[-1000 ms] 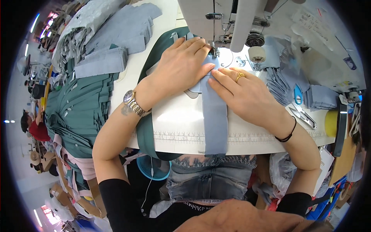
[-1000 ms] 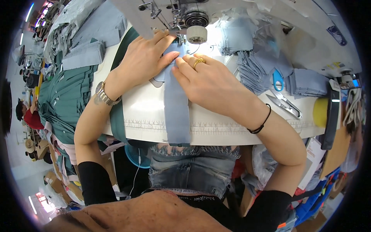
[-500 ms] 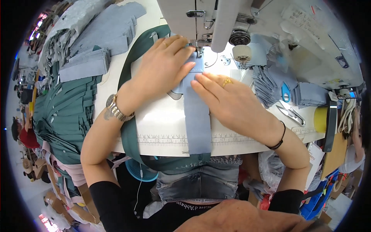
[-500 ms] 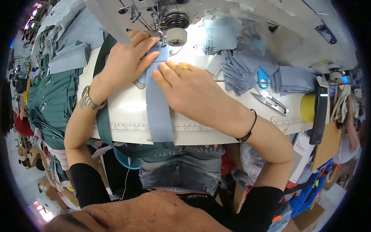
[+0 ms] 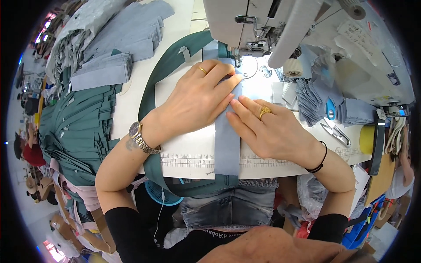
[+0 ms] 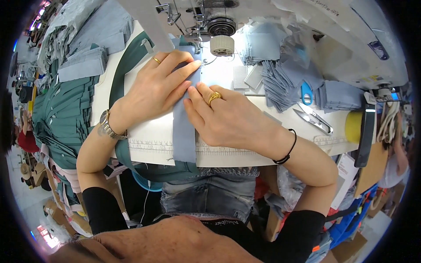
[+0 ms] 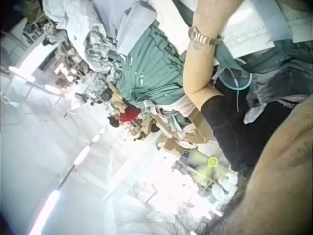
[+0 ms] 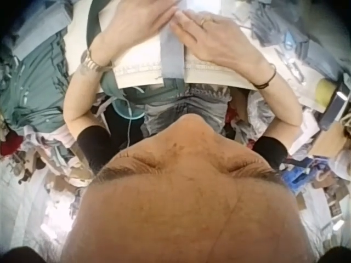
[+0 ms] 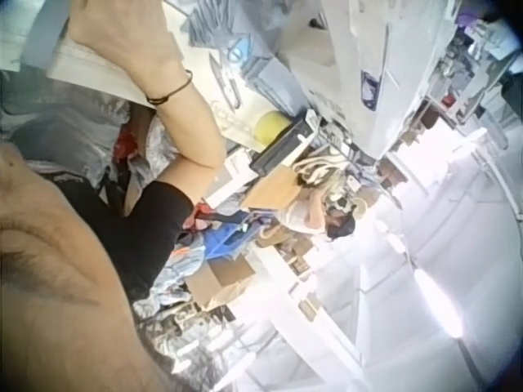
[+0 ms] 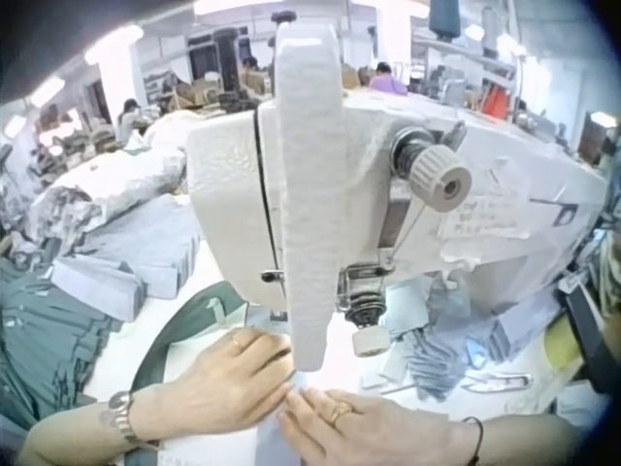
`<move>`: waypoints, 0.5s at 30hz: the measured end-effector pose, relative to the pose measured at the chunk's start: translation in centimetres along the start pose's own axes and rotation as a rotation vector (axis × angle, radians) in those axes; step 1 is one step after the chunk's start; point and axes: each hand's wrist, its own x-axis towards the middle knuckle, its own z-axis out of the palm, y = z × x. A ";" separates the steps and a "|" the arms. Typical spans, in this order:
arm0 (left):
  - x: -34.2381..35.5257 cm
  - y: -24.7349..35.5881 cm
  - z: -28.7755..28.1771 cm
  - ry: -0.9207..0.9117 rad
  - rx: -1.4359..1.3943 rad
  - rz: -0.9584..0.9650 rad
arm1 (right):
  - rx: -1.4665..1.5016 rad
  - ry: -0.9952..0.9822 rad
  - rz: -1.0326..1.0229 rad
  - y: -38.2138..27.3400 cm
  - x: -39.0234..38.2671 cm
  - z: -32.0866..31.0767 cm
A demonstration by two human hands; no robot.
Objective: The person is using an industrial sewing machine to stitch together various strips of fabric or leather.
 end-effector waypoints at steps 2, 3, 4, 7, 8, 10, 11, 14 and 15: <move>0.0 0.0 0.0 -0.006 0.005 -0.001 | 0.005 0.004 0.000 0.0 0.0 0.2; 0.0 0.0 -0.1 -0.009 0.013 -0.002 | 0.007 0.010 -0.002 0.0 0.0 0.2; 0.0 -0.1 -0.1 -0.007 0.012 -0.002 | 0.006 0.008 -0.003 0.0 0.1 0.2; -0.1 -0.1 0.1 0.003 0.041 -0.015 | 0.012 0.015 -0.031 -0.2 0.2 0.1; -0.1 -0.2 0.1 0.011 0.045 -0.025 | 0.028 0.019 -0.028 -0.2 0.2 0.1; -0.2 -0.2 0.1 0.020 0.048 -0.042 | 0.047 0.021 -0.031 -0.5 0.2 0.0; -0.2 -0.3 0.2 0.035 0.027 -0.049 | 0.075 0.001 -0.024 -0.8 0.1 -0.2; -0.5 -0.7 0.1 0.051 0.015 -0.038 | 0.119 -0.010 -0.020 -1.5 0.3 -0.3; -0.5 -0.8 0.2 0.058 0.019 -0.015 | 0.128 -0.005 -0.019 -1.5 0.3 -0.4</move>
